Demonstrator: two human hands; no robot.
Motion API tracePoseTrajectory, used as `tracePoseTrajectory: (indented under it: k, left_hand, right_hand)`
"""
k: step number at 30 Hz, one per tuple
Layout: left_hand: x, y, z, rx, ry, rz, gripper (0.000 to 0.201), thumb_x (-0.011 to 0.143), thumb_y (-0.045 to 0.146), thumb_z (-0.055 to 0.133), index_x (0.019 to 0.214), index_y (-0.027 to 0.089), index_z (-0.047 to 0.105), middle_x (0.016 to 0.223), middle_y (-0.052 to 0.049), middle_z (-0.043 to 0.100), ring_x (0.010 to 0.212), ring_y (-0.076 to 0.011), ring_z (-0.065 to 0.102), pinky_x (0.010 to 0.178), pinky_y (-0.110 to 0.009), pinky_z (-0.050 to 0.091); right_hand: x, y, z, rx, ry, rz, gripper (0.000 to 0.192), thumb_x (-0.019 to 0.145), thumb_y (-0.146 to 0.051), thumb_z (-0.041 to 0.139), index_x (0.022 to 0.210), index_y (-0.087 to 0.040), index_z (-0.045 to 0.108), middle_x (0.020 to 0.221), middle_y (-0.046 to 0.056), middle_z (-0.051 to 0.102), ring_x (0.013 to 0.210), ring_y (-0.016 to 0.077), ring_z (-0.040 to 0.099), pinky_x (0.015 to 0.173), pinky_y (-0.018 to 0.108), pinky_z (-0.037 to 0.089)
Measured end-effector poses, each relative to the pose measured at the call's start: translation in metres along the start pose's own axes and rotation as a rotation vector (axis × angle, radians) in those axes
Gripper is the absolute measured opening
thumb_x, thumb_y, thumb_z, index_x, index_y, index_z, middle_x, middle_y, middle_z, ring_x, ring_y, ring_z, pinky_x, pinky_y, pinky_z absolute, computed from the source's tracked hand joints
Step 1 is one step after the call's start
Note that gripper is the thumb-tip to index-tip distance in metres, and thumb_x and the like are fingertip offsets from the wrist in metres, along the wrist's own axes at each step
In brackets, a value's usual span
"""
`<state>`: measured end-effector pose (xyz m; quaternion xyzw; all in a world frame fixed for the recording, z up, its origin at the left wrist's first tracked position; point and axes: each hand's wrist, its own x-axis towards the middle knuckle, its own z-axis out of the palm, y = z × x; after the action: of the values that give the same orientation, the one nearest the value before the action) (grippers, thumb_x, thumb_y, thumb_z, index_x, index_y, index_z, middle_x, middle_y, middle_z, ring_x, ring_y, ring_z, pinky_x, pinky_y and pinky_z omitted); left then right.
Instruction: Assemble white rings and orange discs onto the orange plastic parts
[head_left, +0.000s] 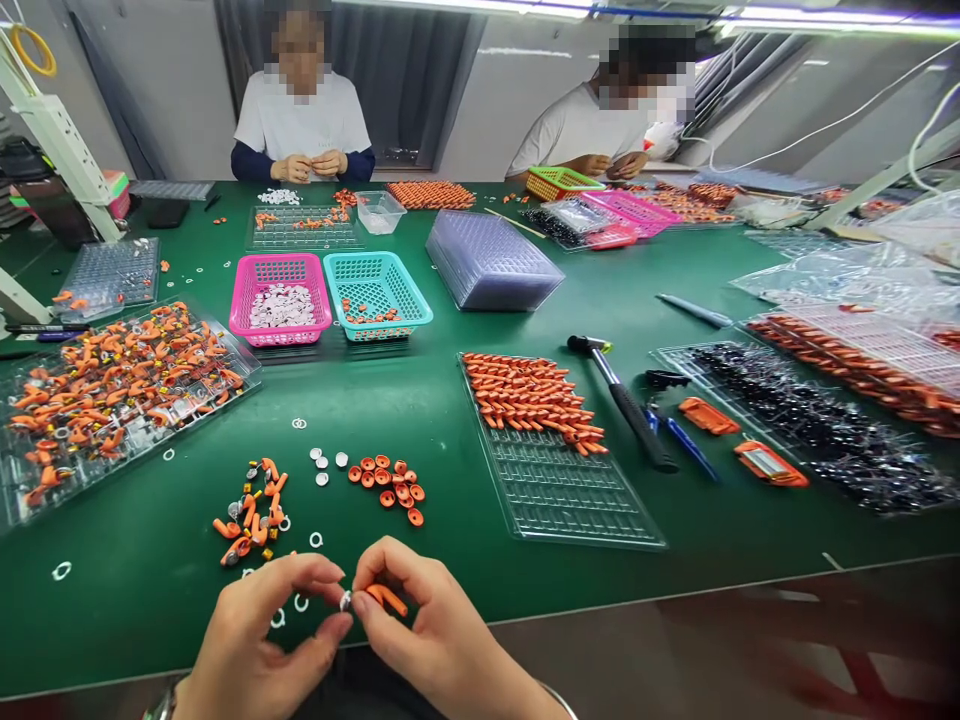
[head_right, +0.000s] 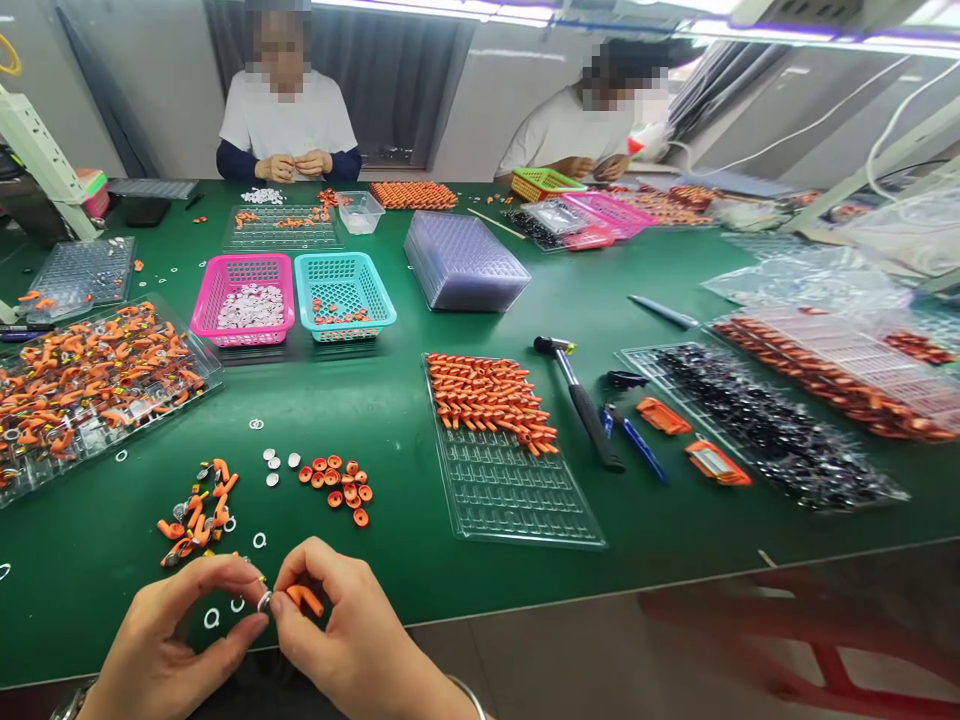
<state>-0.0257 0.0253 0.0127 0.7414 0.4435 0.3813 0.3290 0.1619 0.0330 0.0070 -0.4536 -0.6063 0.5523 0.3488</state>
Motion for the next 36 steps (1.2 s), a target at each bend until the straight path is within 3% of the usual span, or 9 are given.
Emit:
tracePoseTrajectory:
  k: [4,8,12,18,22,31,36]
  left_hand:
    - [0.002,0.006,-0.002,0.057,0.012,0.083,0.029,0.082,0.008,0.066,0.103,0.026,0.059,0.086,0.004,0.074,0.077,-0.0122,0.073,0.075,-0.018,0.059]
    - [0.004,0.011,-0.002,0.094,0.025,0.153,0.031,0.081,0.004,0.063,0.102,0.027,0.057,0.083,0.003,0.073,0.075,-0.0143,0.072,0.074,-0.021,0.059]
    - [0.000,0.013,0.002,-0.014,0.026,0.092,0.032,0.080,0.003,0.060,0.098,0.028,0.052,0.082,0.003,0.071,0.074,-0.0146,0.070,0.075,-0.024,0.058]
    - [-0.003,0.012,0.011,-0.181,0.067,-0.041,0.027,0.081,0.005,0.057,0.091,0.029,0.048,0.080,0.006,0.068,0.072,-0.0124,0.067,0.072,-0.023,0.055]
    - [-0.001,0.009,0.012,-0.187,0.013,-0.068,0.025,0.083,0.007,0.057,0.088,0.028,0.046,0.080,0.007,0.068,0.072,-0.0119,0.066,0.071,-0.022,0.054]
    - [0.017,0.010,0.024,-0.080,-0.022,0.034,0.020,0.082,0.007,0.059,0.088,0.025,0.052,0.079,0.002,0.068,0.071,-0.0126,0.068,0.066,-0.020,0.055]
    - [0.058,0.001,0.014,0.125,-0.232,0.095,0.013,0.087,0.016,0.063,0.097,0.022,0.061,0.083,0.001,0.074,0.076,-0.0136,0.071,0.069,-0.021,0.057]
  right_hand:
    - [-0.001,-0.001,-0.002,-0.010,0.013,-0.076,0.006,0.082,-0.015,0.056,0.081,-0.018,0.061,0.077,0.001,0.060,0.069,0.0142,0.054,0.063,0.024,0.043]
    - [-0.001,-0.001,-0.004,0.060,-0.006,-0.132,0.008,0.078,-0.013,0.058,0.077,-0.019,0.062,0.081,0.003,0.062,0.071,0.0149,0.056,0.062,0.024,0.045]
    - [-0.003,0.001,0.002,0.111,0.026,-0.108,0.008,0.076,-0.012,0.059,0.072,-0.019,0.061,0.076,0.002,0.061,0.066,0.0143,0.055,0.057,0.024,0.043]
    - [-0.009,0.007,0.015,0.049,0.207,-0.238,0.010,0.076,-0.013,0.057,0.069,-0.020,0.058,0.070,0.003,0.060,0.062,0.0152,0.055,0.053,0.024,0.042]
    - [-0.013,0.011,0.015,-0.011,0.270,-0.299,0.011,0.078,-0.012,0.056,0.070,-0.020,0.056,0.070,0.003,0.060,0.063,0.0158,0.056,0.055,0.025,0.043]
    - [-0.017,0.017,-0.004,-0.114,0.284,-0.320,0.011,0.091,-0.018,0.050,0.081,-0.020,0.055,0.079,0.003,0.058,0.069,0.0161,0.054,0.058,0.026,0.043]
    - [-0.011,0.022,-0.019,-0.103,0.312,-0.253,0.015,0.092,-0.020,0.048,0.077,-0.021,0.052,0.077,0.002,0.054,0.066,0.0157,0.049,0.057,0.027,0.039]
